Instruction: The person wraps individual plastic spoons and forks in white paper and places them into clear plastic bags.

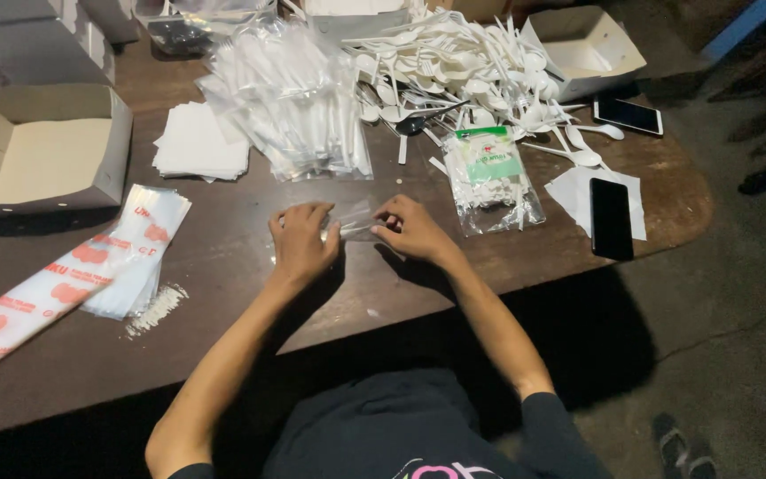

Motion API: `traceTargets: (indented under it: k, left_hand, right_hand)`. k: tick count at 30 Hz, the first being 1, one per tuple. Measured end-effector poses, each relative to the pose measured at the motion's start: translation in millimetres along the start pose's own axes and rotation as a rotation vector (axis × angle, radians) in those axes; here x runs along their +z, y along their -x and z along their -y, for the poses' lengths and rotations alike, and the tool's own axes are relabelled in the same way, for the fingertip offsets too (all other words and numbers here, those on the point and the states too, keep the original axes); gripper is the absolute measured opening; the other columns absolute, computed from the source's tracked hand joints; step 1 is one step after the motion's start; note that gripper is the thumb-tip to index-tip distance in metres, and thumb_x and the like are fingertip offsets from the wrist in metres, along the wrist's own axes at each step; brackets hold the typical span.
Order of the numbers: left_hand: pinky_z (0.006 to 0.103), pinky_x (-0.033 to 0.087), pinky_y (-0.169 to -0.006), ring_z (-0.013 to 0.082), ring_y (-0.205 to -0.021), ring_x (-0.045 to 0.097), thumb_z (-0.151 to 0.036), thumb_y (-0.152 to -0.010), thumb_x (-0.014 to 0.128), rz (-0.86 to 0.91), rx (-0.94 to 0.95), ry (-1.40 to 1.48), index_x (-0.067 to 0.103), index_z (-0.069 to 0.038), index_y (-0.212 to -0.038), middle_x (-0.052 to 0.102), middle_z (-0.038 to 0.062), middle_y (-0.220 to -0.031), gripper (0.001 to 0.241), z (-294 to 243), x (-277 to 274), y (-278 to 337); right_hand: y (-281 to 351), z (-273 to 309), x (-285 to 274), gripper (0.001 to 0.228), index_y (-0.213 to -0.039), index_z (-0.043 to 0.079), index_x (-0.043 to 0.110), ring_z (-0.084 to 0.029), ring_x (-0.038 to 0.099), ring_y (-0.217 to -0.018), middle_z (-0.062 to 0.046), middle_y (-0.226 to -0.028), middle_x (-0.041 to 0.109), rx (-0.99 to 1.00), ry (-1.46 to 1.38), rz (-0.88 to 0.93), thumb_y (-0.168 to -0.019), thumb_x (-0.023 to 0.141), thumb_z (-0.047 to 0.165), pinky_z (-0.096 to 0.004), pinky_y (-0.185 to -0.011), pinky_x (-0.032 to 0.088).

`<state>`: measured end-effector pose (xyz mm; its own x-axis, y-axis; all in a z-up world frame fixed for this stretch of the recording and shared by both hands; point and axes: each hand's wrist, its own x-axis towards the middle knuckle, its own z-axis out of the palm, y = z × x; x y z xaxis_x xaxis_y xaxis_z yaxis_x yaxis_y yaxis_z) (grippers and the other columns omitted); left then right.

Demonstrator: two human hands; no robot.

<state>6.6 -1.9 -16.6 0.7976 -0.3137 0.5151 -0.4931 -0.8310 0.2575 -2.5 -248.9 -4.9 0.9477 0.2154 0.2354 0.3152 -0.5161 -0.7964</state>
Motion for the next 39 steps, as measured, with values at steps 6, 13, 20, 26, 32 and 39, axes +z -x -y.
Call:
traceTargets:
  k: [6,13,20,26,32,39]
  left_hand:
    - [0.0428,0.034,-0.093,0.0209,-0.103,0.060,-0.028,-0.081,0.069,-0.281,0.228,0.212,0.067,-0.029,-0.098,0.063,-0.003,-0.109,0.017,-38.8,20.1,-27.2]
    - [0.0408,0.044,-0.083,0.0292,-0.097,0.063,-0.025,-0.087,0.068,-0.023,0.251,0.477,0.066,-0.016,-0.114,0.062,0.007,-0.106,0.028,-140.7,73.1,-55.6]
    - [0.0652,0.028,-0.113,0.0558,-0.144,0.033,-0.040,-0.097,0.062,0.396,0.290,0.377,0.043,-0.005,-0.153,0.039,0.038,-0.149,0.068,-188.3,70.3,-79.6]
    - [0.0635,0.019,-0.119,0.0543,-0.148,0.026,-0.038,-0.097,0.060,0.488,0.273,0.315,0.045,-0.004,-0.151,0.033,0.037,-0.154,0.065,-191.1,73.6,-84.5]
    - [0.0624,0.016,-0.120,0.0514,-0.150,0.022,-0.042,-0.098,0.057,0.541,0.259,0.289,0.043,-0.007,-0.152,0.028,0.034,-0.157,0.066,-190.9,71.0,-89.2]
    - [0.0629,0.018,-0.120,0.0517,-0.149,0.024,-0.038,-0.098,0.058,0.514,0.264,0.298,0.044,-0.008,-0.151,0.031,0.034,-0.156,0.063,-191.7,68.3,-85.3]
  right_hand:
    - [-7.6,-26.2,-40.8,0.017,-0.103,0.009,0.077,-0.027,0.072,-0.079,-0.011,-0.089,0.067,-0.137,0.108,-0.248,-0.086,0.080,0.014,-0.033,-0.065,0.060]
    - [-2.1,-50.8,-112.3,0.003,-0.093,0.014,0.079,-0.016,0.066,-0.070,-0.001,-0.078,0.065,-0.129,0.159,-0.532,-0.090,0.080,0.012,-0.024,-0.061,0.055]
    - [13.6,-113.8,-187.0,0.003,-0.091,0.011,0.077,-0.023,0.067,-0.075,-0.007,-0.080,0.069,0.088,0.369,-0.857,-0.088,0.078,0.013,-0.031,-0.066,0.053]
    - [19.5,-133.7,-228.9,0.033,-0.127,0.023,0.069,-0.040,0.049,-0.119,-0.013,-0.127,0.055,0.666,0.681,-0.578,-0.095,0.070,0.029,-0.053,-0.103,0.036]
    - [14.1,-166.1,-236.8,0.036,-0.133,0.025,0.066,-0.053,0.015,-0.146,-0.024,-0.157,0.033,0.813,0.717,-0.451,-0.097,0.068,0.029,-0.069,-0.114,0.010]
    - [14.2,-151.3,-234.0,0.047,-0.146,0.020,0.057,-0.054,0.014,-0.149,-0.019,-0.157,0.042,0.754,0.709,-0.367,-0.100,0.064,0.025,-0.075,-0.111,0.006]
